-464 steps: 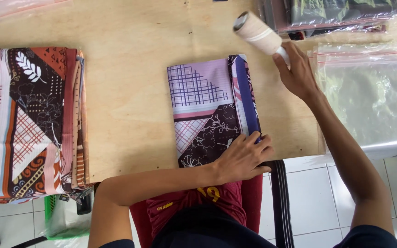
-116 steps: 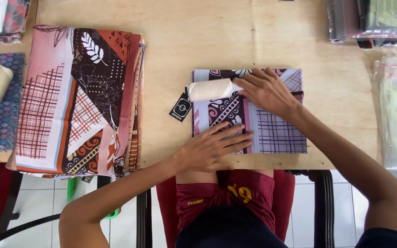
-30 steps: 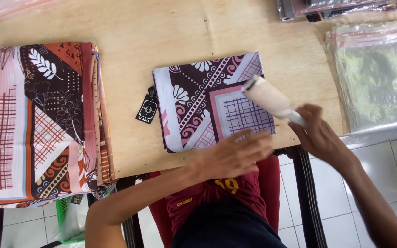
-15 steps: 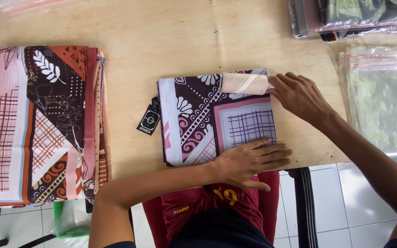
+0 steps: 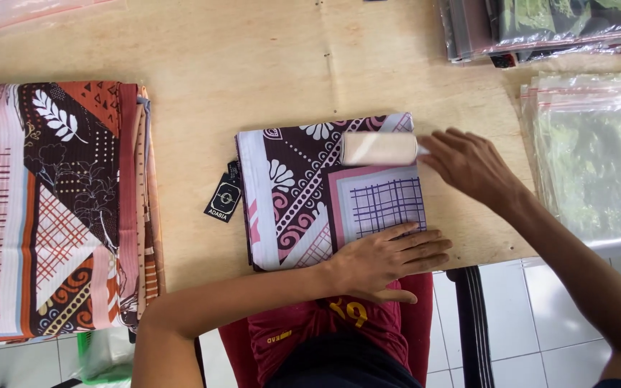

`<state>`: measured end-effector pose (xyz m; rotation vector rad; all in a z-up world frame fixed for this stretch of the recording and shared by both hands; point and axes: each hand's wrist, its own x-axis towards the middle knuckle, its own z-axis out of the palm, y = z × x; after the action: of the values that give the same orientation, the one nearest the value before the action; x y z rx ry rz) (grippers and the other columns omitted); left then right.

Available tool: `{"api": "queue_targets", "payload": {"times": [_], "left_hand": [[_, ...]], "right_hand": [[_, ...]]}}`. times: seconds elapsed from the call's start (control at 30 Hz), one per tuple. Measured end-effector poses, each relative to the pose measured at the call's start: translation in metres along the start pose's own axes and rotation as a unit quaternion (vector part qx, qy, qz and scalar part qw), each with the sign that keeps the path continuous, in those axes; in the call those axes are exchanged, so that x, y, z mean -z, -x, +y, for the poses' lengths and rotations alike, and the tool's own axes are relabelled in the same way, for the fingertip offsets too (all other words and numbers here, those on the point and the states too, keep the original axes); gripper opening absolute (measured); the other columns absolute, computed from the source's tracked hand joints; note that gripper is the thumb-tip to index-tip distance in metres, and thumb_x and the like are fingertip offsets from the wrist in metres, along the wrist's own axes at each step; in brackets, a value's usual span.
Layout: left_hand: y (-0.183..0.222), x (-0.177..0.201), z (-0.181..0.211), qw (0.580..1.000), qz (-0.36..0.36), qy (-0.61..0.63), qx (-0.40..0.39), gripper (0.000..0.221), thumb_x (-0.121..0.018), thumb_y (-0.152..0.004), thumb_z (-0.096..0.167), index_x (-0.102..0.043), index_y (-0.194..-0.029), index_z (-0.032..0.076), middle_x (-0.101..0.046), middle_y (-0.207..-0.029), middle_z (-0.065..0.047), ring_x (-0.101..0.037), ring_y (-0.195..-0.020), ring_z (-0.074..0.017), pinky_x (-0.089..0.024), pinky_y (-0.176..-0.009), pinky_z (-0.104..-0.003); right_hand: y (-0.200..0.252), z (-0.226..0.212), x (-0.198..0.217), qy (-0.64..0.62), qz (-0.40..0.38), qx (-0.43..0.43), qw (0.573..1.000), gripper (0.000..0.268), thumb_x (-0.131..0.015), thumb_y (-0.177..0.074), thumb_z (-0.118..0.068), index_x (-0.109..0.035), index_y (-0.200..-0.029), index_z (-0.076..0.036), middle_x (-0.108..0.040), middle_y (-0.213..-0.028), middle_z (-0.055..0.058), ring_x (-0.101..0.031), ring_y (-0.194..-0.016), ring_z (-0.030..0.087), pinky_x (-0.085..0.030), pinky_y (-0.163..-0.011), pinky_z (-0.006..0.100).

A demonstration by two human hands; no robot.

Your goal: Using a lint roller to clean a piece of folded fabric before packing it into a plastic bag.

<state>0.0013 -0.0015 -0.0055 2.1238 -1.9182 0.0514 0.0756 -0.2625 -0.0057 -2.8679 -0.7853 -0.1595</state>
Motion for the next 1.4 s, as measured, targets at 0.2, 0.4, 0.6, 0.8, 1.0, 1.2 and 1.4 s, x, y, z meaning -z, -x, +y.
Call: {"api": "queue_targets", "payload": {"times": [0.2, 0.4, 0.6, 0.8, 1.0, 1.2, 1.4], "left_hand": [[0.001, 0.002, -0.001, 1.0, 0.012, 0.005, -0.002, 0.079, -0.024, -0.096, 0.069, -0.037, -0.156, 0.019, -0.043, -0.163, -0.003, -0.031, -0.156, -0.0189, -0.021, -0.131, -0.042], [0.0, 0.009, 0.0, 1.0, -0.002, 0.005, -0.005, 0.078, -0.028, -0.096, 0.068, -0.037, -0.156, 0.019, -0.043, -0.163, -0.003, -0.031, -0.156, -0.0189, -0.022, -0.13, -0.041], [0.001, 0.001, -0.001, 1.0, 0.013, 0.008, -0.01, 0.08, -0.027, -0.095, 0.07, -0.039, -0.156, 0.019, -0.042, -0.163, -0.003, -0.029, -0.157, -0.0192, -0.018, -0.131, -0.042], [0.001, -0.003, 0.001, 1.0, 0.014, -0.006, -0.006, 0.081, -0.025, -0.094, 0.07, -0.039, -0.156, 0.02, -0.04, -0.165, -0.003, -0.026, -0.157, -0.0193, -0.016, -0.131, -0.042], [0.001, -0.003, -0.001, 0.999, 0.029, 0.027, -0.01, 0.079, -0.036, -0.095, 0.067, -0.039, -0.156, 0.017, -0.042, -0.164, -0.004, -0.029, -0.157, -0.0224, -0.019, -0.132, -0.044], [0.002, -0.005, -0.001, 0.999, 0.033, 0.015, -0.011, 0.078, -0.039, -0.095, 0.066, -0.039, -0.156, 0.017, -0.04, -0.164, -0.006, -0.029, -0.157, -0.0238, -0.02, -0.131, -0.045], [0.002, -0.003, -0.001, 1.0, 0.02, -0.004, -0.008, 0.08, -0.04, -0.094, 0.07, -0.037, -0.157, 0.02, -0.041, -0.165, -0.003, -0.029, -0.157, -0.0215, -0.022, -0.131, -0.042]], "right_hand": [[-0.037, 0.017, 0.006, 0.035, -0.001, -0.02, 0.999, 0.024, -0.047, -0.114, -0.034, -0.06, -0.115, -0.014, -0.06, -0.081, 0.005, -0.068, -0.082, 0.03, -0.056, -0.068, 0.039], [-0.037, 0.034, -0.01, 0.011, 0.016, -0.052, 0.998, 0.023, -0.05, -0.115, -0.032, -0.06, -0.122, -0.013, -0.063, -0.086, 0.008, -0.07, -0.086, 0.031, -0.057, -0.069, 0.041], [-0.004, 0.025, 0.014, -0.025, 0.023, -0.093, 0.995, 0.021, -0.056, -0.11, -0.025, -0.058, -0.123, -0.009, -0.059, -0.087, 0.015, -0.065, -0.089, 0.041, -0.054, -0.066, 0.051], [0.022, -0.016, 0.027, 0.01, -0.026, -0.035, 0.999, 0.019, -0.057, -0.104, -0.029, -0.065, -0.116, -0.017, -0.059, -0.081, 0.006, -0.065, -0.087, 0.03, -0.055, -0.072, 0.041], [-0.014, 0.031, 0.003, 0.029, -0.001, -0.028, 0.999, 0.025, -0.049, -0.112, -0.033, -0.064, -0.122, -0.016, -0.058, -0.082, 0.005, -0.065, -0.086, 0.03, -0.055, -0.074, 0.041], [-0.034, 0.055, -0.009, 0.029, 0.011, -0.024, 0.999, 0.026, -0.047, -0.114, -0.032, -0.063, -0.123, -0.013, -0.059, -0.082, 0.008, -0.065, -0.086, 0.032, -0.055, -0.074, 0.043], [-0.031, 0.077, -0.009, 0.047, 0.05, -0.025, 0.997, 0.021, -0.054, -0.113, -0.029, -0.063, -0.12, -0.011, -0.06, -0.085, 0.01, -0.066, -0.088, 0.033, -0.055, -0.072, 0.043]]}}
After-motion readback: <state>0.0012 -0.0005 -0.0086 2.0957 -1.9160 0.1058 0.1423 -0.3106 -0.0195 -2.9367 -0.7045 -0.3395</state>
